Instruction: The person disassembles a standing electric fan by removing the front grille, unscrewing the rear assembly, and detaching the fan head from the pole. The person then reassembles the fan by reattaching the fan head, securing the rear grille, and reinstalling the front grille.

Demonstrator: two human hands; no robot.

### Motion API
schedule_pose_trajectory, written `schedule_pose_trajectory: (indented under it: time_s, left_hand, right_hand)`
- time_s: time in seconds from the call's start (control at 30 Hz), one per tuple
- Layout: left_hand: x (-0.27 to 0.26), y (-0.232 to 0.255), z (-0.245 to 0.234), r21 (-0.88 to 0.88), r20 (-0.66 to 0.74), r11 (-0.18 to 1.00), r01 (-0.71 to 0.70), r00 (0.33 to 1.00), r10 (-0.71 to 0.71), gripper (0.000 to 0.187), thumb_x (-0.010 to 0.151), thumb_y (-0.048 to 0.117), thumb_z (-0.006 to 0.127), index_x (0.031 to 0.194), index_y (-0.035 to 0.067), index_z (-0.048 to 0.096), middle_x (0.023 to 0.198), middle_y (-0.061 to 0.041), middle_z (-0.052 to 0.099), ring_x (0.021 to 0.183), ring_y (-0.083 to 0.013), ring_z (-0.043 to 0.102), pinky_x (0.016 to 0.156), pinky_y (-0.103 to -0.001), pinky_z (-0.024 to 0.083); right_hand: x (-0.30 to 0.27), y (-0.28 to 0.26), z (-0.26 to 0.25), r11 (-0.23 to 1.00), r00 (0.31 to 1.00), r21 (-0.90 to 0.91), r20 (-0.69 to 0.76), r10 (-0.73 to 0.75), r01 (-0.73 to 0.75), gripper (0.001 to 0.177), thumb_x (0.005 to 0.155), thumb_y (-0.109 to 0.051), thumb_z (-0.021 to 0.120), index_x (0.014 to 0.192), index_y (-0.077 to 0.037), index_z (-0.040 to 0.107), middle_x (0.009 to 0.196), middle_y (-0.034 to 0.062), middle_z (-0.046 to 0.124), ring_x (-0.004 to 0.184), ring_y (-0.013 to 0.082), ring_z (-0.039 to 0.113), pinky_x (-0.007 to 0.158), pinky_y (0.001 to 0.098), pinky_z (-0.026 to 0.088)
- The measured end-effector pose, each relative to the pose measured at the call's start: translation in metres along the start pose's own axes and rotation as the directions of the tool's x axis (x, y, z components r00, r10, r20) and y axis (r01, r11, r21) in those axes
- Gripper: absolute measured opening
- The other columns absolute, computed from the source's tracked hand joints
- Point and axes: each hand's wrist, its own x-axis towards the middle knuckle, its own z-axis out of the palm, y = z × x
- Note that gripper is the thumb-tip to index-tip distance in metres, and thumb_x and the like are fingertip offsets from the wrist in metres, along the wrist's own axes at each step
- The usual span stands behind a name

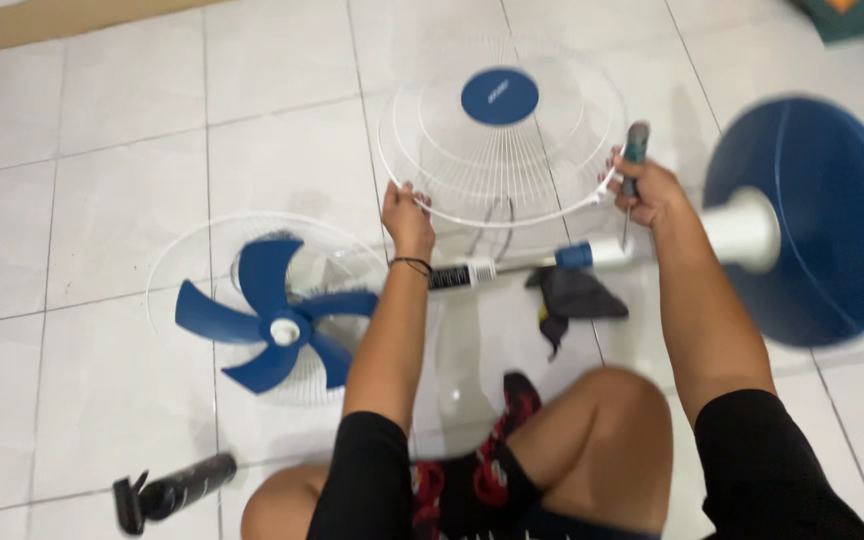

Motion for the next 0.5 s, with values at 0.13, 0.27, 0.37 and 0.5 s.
schedule_pose_trajectory:
  time_s: [0.13, 0.27, 0.37, 0.5]
  left_hand:
    - [0.051, -0.035, 0.001, 0.037, -0.228, 0.994, -0.100, 0.968, 0.106, 0.046, 0.103, 0.004, 0.045, 0.149, 0.002, 0.048, 0.116, -0.010, 0.064, 0.085, -0.0172, 0.053, 0.074, -0.034, 0.048]
    - [0.069, -0.063, -0.009, 0.243, -0.426, 0.965, -0.101, 0.883, 0.199, 0.045, 0.105, 0.008, 0.037, 0.146, -0.003, 0.053, 0.127, -0.012, 0.065, 0.109, -0.0220, 0.063, 0.093, -0.032, 0.050]
    - [0.071, -0.076, -0.016, 0.206, -0.523, 0.979, 0.001, 0.845, 0.109, 0.050, 0.101, 0.006, 0.034, 0.149, 0.002, 0.048, 0.132, -0.010, 0.062, 0.116, -0.0225, 0.060, 0.100, -0.033, 0.048]
    - [0.078, -0.083, -0.024, 0.209, -0.584, 0.970, 0.125, 0.811, 0.021, 0.050, 0.101, 0.006, 0.033, 0.150, 0.005, 0.045, 0.136, -0.012, 0.060, 0.120, -0.0261, 0.060, 0.102, -0.035, 0.049]
  right_hand:
    - [0.082, -0.001, 0.009, 0.941, 0.981, -0.278, -0.069, 0.180, -0.192, 0.022, 0.096, -0.030, 0.072, 0.114, -0.021, 0.063, 0.102, -0.0014, 0.069, 0.085, 0.0071, 0.062, 0.038, 0.0192, 0.025]
    - [0.124, 0.017, 0.010, 0.877, 0.949, -0.366, -0.163, 0.269, -0.311, 0.022, 0.092, -0.026, 0.073, 0.111, -0.017, 0.067, 0.105, -0.0024, 0.069, 0.095, 0.0092, 0.069, 0.041, 0.0220, 0.027]
    - [0.138, 0.029, 0.010, 0.842, 0.932, -0.403, -0.204, 0.299, -0.358, 0.022, 0.092, -0.027, 0.074, 0.110, -0.017, 0.067, 0.107, -0.0035, 0.068, 0.098, 0.0093, 0.068, 0.042, 0.0221, 0.028]
    - [0.148, 0.042, 0.008, 0.802, 0.927, -0.467, -0.220, 0.303, -0.372, 0.022, 0.091, -0.022, 0.074, 0.110, -0.014, 0.067, 0.109, 0.0005, 0.070, 0.099, 0.0136, 0.070, 0.043, 0.0213, 0.031]
